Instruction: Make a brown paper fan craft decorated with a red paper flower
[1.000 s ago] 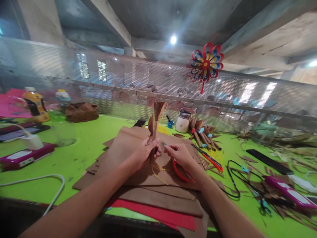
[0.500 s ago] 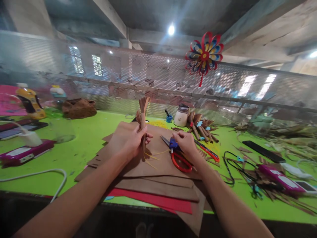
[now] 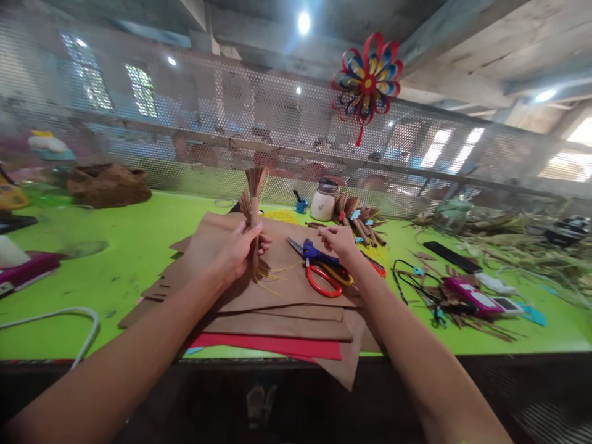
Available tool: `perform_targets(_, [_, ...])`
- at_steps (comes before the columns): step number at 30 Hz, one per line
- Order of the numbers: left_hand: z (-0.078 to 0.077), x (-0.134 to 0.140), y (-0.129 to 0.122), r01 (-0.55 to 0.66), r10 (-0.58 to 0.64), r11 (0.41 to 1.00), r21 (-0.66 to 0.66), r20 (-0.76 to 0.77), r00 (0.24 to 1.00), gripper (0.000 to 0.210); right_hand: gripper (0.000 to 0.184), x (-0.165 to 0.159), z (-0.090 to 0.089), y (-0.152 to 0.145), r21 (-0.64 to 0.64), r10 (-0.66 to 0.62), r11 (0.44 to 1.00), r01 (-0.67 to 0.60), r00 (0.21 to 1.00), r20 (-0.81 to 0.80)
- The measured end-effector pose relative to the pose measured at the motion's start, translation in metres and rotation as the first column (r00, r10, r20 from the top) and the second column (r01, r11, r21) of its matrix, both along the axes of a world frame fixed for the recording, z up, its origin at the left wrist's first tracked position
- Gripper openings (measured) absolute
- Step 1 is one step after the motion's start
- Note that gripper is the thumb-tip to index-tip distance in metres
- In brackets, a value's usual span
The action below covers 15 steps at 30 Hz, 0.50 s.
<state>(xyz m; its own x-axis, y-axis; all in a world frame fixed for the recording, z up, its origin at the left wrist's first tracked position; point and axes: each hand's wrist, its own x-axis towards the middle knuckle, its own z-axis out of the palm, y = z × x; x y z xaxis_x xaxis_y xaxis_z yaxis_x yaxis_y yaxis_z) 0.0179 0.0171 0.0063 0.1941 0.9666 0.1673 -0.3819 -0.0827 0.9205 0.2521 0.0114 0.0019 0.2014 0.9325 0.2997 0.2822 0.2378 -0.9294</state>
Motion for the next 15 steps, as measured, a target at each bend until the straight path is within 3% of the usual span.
perform_targets(6, [-0.003,-0.002,0.003,-0.028,0.029,0.999,0.024,-0.033,0.999,0.016,0.033,-0.011,0.014,0.003,0.004,0.007,1.000,-0.008,0.993,0.121])
perform_targets(15, [-0.006,-0.001,0.000,-0.006,0.008,1.000,0.029,-0.072,0.997,0.014,0.031,0.001,0.010,0.022,0.008,-0.093,0.995,0.097,0.930,0.355])
